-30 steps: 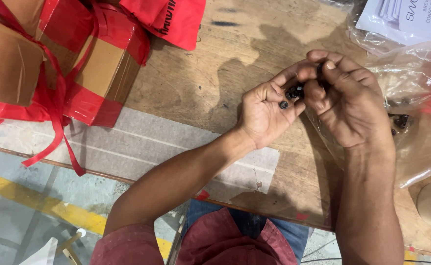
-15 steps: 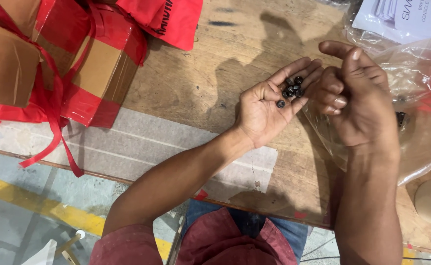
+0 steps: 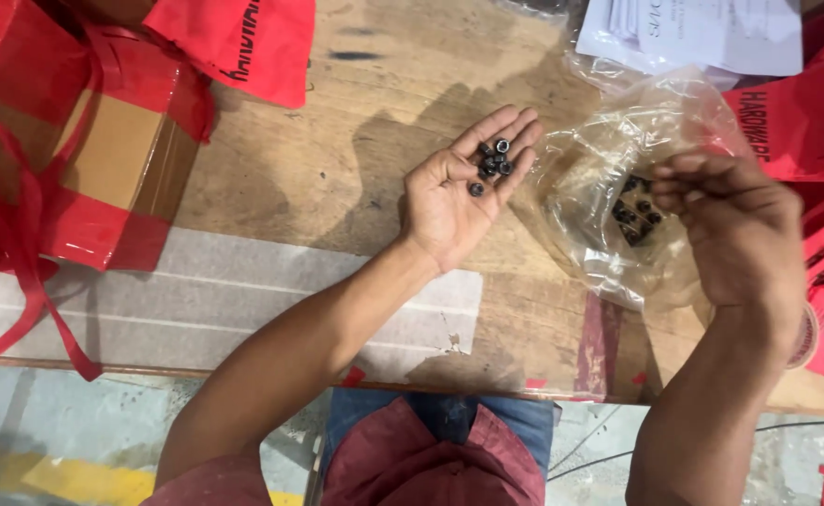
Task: The person counts small black plastic cord locks in their hands, places them into a clear plastic bag on the workbench, and arranges red drawstring bags labeled HARDWARE and taped cardboard boxes on the table. They repeatedly take pieces from the bag and handle the red bags one at a time.
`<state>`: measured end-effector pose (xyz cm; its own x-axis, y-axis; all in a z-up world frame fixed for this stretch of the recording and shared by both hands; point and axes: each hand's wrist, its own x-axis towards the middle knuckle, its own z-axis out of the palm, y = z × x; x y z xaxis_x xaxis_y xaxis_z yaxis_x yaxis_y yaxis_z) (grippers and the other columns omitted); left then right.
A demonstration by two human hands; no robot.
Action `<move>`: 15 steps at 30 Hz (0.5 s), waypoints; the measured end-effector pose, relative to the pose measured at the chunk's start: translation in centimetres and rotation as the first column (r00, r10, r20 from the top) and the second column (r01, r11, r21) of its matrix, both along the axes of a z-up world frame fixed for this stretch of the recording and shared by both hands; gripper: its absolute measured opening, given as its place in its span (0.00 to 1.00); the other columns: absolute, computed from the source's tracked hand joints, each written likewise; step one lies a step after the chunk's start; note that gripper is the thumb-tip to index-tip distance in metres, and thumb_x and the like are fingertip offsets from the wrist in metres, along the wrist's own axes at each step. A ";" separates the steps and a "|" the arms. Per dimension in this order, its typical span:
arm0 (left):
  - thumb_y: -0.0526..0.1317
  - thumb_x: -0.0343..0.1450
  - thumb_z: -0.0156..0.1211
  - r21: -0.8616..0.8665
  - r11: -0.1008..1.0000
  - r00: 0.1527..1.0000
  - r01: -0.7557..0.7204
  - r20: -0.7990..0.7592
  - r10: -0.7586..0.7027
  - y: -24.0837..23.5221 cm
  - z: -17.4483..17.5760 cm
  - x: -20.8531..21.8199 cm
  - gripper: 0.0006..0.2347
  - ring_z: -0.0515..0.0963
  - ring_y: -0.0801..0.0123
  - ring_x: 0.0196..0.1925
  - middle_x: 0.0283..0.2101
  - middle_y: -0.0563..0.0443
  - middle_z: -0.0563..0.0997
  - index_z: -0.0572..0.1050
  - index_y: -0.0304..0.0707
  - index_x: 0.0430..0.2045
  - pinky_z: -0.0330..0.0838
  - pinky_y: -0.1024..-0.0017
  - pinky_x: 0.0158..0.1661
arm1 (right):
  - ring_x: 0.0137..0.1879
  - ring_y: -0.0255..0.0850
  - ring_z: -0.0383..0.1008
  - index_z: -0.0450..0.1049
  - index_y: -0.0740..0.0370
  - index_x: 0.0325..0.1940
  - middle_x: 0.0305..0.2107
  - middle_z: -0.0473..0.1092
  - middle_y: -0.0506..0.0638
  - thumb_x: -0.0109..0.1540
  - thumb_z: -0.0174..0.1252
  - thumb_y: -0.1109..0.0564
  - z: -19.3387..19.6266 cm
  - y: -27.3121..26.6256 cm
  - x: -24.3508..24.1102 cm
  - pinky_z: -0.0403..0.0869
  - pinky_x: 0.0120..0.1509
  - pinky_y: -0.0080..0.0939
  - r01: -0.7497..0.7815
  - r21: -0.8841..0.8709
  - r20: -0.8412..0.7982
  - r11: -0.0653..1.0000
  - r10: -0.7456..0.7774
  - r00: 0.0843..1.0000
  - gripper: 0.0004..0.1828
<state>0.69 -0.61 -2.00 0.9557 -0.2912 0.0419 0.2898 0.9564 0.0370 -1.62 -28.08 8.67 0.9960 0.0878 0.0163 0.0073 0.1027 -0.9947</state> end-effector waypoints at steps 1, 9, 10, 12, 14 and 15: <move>0.29 0.68 0.38 0.007 1.000 1.000 -0.003 0.008 0.003 0.1 0.0 0.0 0.28 0.65 0.46 0.75 0.71 0.30 0.65 0.61 0.20 0.68 0.65 0.55 0.72 | 0.59 0.47 0.74 0.73 0.73 0.56 0.53 0.74 0.61 0.66 0.46 0.77 0.0 0.1 0.0 0.73 0.67 0.42 -0.011 -0.096 -0.002 0.995 0.011 1.000 0.18; 0.32 0.72 0.40 0.052 0.998 0.999 -0.039 0.033 0.037 0.2 0.5 0.0 0.25 0.66 0.46 0.75 0.71 0.31 0.66 0.62 0.22 0.67 0.65 0.55 0.71 | 0.59 0.40 0.77 0.73 0.72 0.57 0.51 0.75 0.58 0.70 0.49 0.72 1.6 3.5 -1.9 0.75 0.68 0.36 0.091 -0.293 0.131 0.952 -0.054 0.990 0.13; 0.35 0.74 0.41 0.054 0.998 0.999 -0.038 0.018 0.037 0.2 0.7 0.0 0.24 0.66 0.47 0.75 0.71 0.32 0.66 0.62 0.22 0.67 0.65 0.56 0.71 | 0.56 0.40 0.77 0.74 0.73 0.58 0.50 0.76 0.58 0.73 0.50 0.71 1.3 4.0 -2.1 0.76 0.64 0.36 0.092 -0.311 0.151 0.946 -0.046 0.987 0.11; 0.38 0.77 0.42 0.061 0.997 0.999 -0.046 -0.006 0.047 0.2 0.8 -0.3 0.23 0.66 0.48 0.74 0.71 0.32 0.66 0.62 0.22 0.67 0.65 0.56 0.71 | 0.53 0.40 0.77 0.75 0.73 0.59 0.49 0.77 0.58 0.75 0.51 0.71 0.5 6.0 -2.4 0.76 0.61 0.35 0.081 -0.324 0.163 0.943 -0.029 0.986 0.10; 0.45 0.81 0.42 0.049 0.998 0.999 -0.043 -0.007 0.044 0.2 0.8 -0.4 0.25 0.67 0.48 0.73 0.70 0.31 0.67 0.62 0.21 0.68 0.65 0.56 0.71 | 0.56 0.38 0.77 0.72 0.69 0.62 0.55 0.75 0.55 0.71 0.53 0.69 -0.1 9.2 -2.3 0.77 0.60 0.37 -0.023 -0.286 0.104 0.958 0.055 0.993 0.14; 0.45 0.81 0.42 0.058 0.997 0.999 -0.052 -0.006 0.053 0.4 1.2 -0.6 0.25 0.67 0.48 0.73 0.70 0.31 0.67 0.62 0.21 0.68 0.65 0.56 0.71 | 0.56 0.38 0.77 0.72 0.69 0.62 0.55 0.75 0.55 0.71 0.53 0.69 -1.1 10.9 -1.9 0.77 0.60 0.37 -0.031 -0.277 0.105 0.960 0.063 0.992 0.14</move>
<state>0.10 -0.17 -0.78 0.9699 -0.2426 0.0193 0.2399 0.9665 0.0908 -3.50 -17.17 7.59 0.9838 0.1512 0.0962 0.1220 -0.1715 -0.9776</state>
